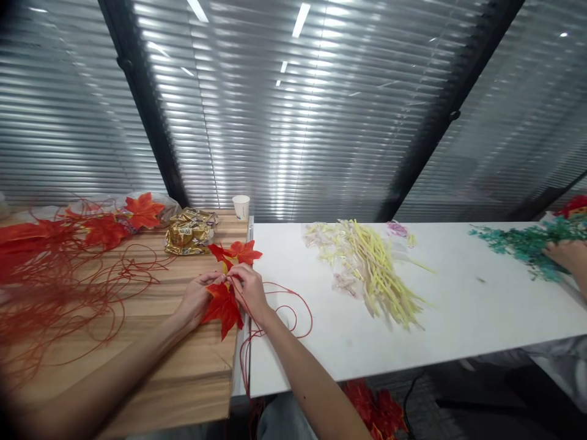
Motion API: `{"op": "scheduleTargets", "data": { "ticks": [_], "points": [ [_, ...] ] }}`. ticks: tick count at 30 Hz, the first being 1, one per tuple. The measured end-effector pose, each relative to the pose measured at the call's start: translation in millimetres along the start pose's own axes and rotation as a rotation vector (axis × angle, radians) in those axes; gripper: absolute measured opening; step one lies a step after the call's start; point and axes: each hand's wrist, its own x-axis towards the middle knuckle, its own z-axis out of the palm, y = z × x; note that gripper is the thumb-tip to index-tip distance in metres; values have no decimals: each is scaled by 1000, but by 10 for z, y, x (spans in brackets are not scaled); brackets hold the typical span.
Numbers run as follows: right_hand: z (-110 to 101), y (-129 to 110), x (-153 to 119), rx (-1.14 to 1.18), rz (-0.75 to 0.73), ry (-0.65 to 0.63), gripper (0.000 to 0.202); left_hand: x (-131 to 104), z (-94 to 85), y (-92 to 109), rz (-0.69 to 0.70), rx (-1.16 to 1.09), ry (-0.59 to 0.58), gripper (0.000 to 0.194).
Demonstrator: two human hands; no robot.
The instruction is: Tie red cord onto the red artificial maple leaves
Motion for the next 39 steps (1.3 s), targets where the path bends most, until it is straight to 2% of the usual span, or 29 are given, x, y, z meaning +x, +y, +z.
{"op": "scheduleTargets", "data": {
  "ticks": [4, 10, 18, 22, 24, 27, 30, 32, 35, 39],
  "points": [
    [41, -30, 23, 2, -16, -4, 16, -6, -39, 26, -28, -3, 37, 24],
    [77, -46, -3, 57, 1, -15, 19, 6, -113, 31, -13, -3, 0, 22],
    [63, -49, -24, 110, 40, 44, 14, 48, -76, 11, 23, 98, -52, 18],
    [64, 3, -17, 159, 70, 35, 13, 39, -61, 26, 36, 156, -63, 18],
    [69, 35, -30, 206, 111, 9, 13, 49, -64, 41, 82, 177, -72, 20],
    [82, 46, -47, 402, 269, -65, 20, 75, -72, 88, 200, 230, -109, 23],
    [83, 0, -35, 644, 488, -163, 30, 60, -60, 157, 343, 412, -149, 18],
    [71, -45, -15, 736, 593, -163, 32, 17, -42, 195, 399, 542, -177, 13],
    [40, -96, 8, 753, 610, -160, 32, -57, -22, 224, 445, 679, -239, 8],
    [12, -95, 5, 659, 506, -196, 25, -72, -30, 227, 494, 794, -333, 11]
  ]
}}
